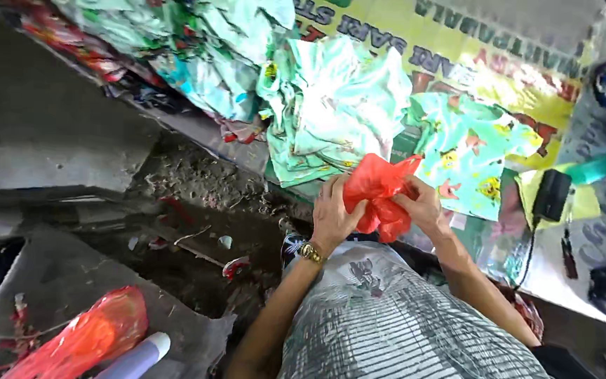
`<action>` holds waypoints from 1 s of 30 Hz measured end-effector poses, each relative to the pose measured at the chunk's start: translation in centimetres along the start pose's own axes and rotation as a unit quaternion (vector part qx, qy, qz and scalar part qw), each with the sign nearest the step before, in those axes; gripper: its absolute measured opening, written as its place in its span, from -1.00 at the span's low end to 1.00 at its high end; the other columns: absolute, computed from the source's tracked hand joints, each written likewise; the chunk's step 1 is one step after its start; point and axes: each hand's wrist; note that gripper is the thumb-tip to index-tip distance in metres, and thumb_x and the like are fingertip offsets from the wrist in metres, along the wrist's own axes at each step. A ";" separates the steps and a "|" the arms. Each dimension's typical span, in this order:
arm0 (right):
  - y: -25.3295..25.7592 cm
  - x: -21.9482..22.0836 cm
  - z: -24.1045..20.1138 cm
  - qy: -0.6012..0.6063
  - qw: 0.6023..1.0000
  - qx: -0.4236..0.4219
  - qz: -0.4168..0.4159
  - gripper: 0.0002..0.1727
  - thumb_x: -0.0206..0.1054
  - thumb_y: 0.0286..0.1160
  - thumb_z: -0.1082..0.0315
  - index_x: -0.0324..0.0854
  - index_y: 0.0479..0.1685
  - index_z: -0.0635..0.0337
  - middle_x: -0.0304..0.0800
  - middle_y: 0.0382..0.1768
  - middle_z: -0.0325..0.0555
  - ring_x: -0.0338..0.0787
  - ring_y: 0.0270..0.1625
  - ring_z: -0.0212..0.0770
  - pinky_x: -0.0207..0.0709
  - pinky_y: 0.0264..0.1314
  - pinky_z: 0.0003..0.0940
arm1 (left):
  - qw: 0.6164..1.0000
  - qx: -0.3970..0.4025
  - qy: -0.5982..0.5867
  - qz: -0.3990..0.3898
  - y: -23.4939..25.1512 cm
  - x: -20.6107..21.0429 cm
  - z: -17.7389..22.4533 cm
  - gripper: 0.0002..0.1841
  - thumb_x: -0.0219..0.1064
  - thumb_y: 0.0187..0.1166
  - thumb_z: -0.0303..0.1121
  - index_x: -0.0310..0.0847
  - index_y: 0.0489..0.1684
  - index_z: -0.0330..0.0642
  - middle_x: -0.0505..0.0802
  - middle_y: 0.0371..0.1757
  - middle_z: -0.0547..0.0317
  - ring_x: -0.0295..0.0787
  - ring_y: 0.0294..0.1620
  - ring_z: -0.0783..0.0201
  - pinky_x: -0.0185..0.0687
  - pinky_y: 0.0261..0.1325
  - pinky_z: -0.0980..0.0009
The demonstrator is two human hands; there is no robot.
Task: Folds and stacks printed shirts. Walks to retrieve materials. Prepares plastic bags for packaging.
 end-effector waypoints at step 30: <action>-4.0 -5.7 -4.5 -0.229 0.881 -0.414 0.001 -0.82 0.19 0.67 0.44 0.69 -0.26 0.08 0.83 0.06 -0.05 0.68 0.38 -0.04 0.30 0.61 0.03 | 0.911 0.086 -0.400 0.054 -4.2 -9.1 9.4 -0.76 0.43 0.50 -0.32 0.59 0.03 0.23 0.79 -0.20 0.51 0.75 -0.22 0.56 0.73 -0.09 0.59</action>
Point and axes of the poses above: each hand's wrist, its own y-axis towards the middle knuckle, its own x-axis out of the palm, z = x × y
